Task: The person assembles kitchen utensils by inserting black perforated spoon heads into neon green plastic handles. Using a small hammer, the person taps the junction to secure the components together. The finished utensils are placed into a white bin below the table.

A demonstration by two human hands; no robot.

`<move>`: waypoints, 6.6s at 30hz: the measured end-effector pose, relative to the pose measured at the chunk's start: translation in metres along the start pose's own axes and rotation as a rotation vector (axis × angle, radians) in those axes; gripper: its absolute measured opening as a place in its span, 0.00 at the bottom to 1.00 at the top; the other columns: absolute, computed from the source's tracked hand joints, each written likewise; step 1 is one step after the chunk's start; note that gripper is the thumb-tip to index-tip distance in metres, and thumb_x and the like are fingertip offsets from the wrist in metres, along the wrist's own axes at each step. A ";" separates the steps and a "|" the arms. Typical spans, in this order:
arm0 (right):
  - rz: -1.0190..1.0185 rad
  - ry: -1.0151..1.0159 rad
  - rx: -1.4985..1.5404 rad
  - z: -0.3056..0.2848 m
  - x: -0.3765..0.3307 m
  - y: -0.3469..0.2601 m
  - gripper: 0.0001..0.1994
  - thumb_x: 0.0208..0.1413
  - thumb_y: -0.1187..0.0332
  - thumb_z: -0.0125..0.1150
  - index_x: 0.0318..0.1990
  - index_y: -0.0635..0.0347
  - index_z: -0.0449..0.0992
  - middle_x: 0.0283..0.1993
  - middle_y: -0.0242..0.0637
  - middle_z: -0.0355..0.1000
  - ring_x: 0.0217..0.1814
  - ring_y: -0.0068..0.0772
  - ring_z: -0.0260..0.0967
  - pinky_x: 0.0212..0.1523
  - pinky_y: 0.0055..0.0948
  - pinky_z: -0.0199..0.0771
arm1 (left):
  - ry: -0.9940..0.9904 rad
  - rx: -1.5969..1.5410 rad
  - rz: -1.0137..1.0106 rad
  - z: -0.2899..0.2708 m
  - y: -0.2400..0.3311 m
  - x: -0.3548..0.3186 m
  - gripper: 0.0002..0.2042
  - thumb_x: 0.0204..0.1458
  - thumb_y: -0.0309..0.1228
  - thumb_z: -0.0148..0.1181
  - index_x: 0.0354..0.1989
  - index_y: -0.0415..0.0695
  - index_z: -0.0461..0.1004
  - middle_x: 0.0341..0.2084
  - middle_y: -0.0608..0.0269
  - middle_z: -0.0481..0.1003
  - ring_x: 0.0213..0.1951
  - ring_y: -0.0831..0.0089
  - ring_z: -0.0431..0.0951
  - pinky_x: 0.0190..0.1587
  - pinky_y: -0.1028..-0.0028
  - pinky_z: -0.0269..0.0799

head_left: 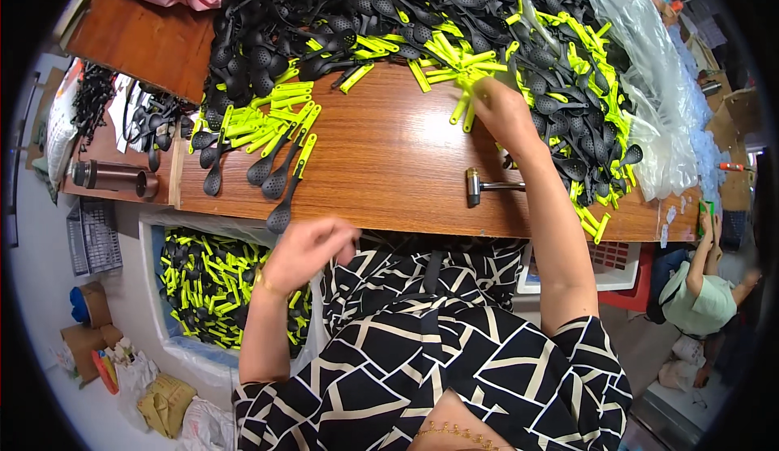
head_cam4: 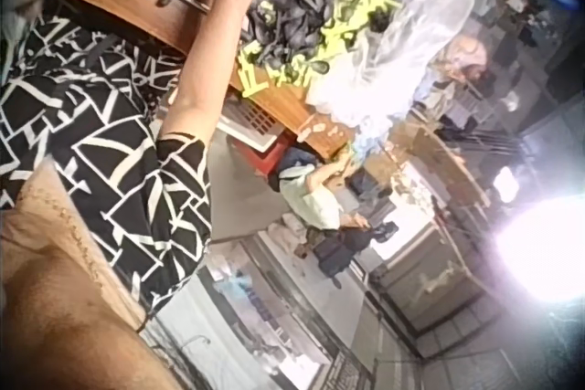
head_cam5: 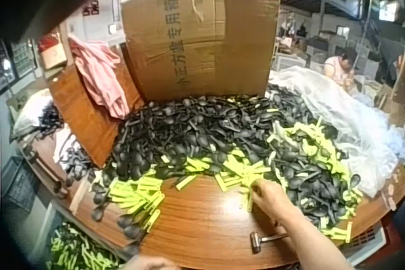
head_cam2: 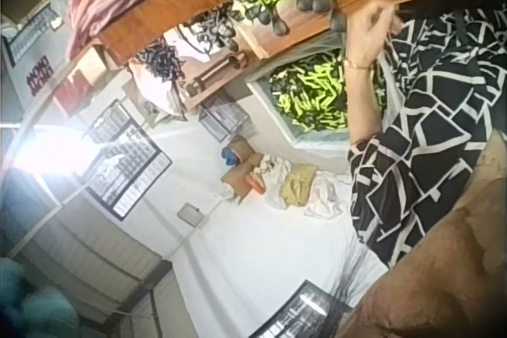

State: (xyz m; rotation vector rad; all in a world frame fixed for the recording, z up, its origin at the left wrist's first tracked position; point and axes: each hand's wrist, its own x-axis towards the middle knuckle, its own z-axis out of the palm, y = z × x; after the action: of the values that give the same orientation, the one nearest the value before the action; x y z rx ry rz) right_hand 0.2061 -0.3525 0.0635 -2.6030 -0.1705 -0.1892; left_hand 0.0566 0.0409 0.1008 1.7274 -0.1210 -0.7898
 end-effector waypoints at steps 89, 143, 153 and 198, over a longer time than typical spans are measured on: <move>-0.078 -0.113 0.442 -0.010 -0.095 -0.063 0.10 0.63 0.69 0.70 0.51 0.59 0.86 0.37 0.33 0.84 0.33 0.20 0.78 0.39 0.26 0.80 | 0.478 0.827 0.791 0.054 0.066 0.090 0.20 0.63 0.31 0.66 0.64 0.47 0.78 0.54 0.54 0.82 0.54 0.60 0.83 0.59 0.60 0.77; -0.316 -0.394 0.311 -0.015 -0.093 -0.088 0.09 0.60 0.68 0.69 0.47 0.55 0.81 0.41 0.40 0.84 0.44 0.50 0.83 0.44 0.45 0.81 | 0.214 0.421 0.469 0.064 0.023 0.061 0.08 0.67 0.24 0.61 0.50 0.33 0.79 0.35 0.58 0.84 0.36 0.75 0.87 0.40 0.75 0.84; -0.842 -0.200 0.134 0.024 -0.105 -0.084 0.13 0.51 0.64 0.72 0.45 0.47 0.85 0.43 0.25 0.81 0.46 0.33 0.75 0.53 0.35 0.74 | -0.163 -0.549 -0.073 0.075 -0.045 0.029 0.16 0.73 0.33 0.55 0.59 0.34 0.77 0.32 0.69 0.76 0.31 0.81 0.74 0.38 0.80 0.73; -0.733 -0.392 0.360 -0.031 -0.096 -0.108 0.07 0.51 0.68 0.76 0.38 0.48 0.85 0.35 0.24 0.81 0.40 0.31 0.79 0.46 0.34 0.74 | -0.699 -1.464 -0.175 0.075 -0.026 0.019 0.17 0.78 0.38 0.41 0.53 0.37 0.73 0.18 0.75 0.62 0.15 0.88 0.58 0.21 0.82 0.52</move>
State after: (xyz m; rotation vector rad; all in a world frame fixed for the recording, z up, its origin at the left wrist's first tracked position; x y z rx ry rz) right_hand 0.0912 -0.2836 0.1266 -2.0838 -1.1790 0.0975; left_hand 0.0204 -0.0211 0.0617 0.0550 0.1310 -1.1452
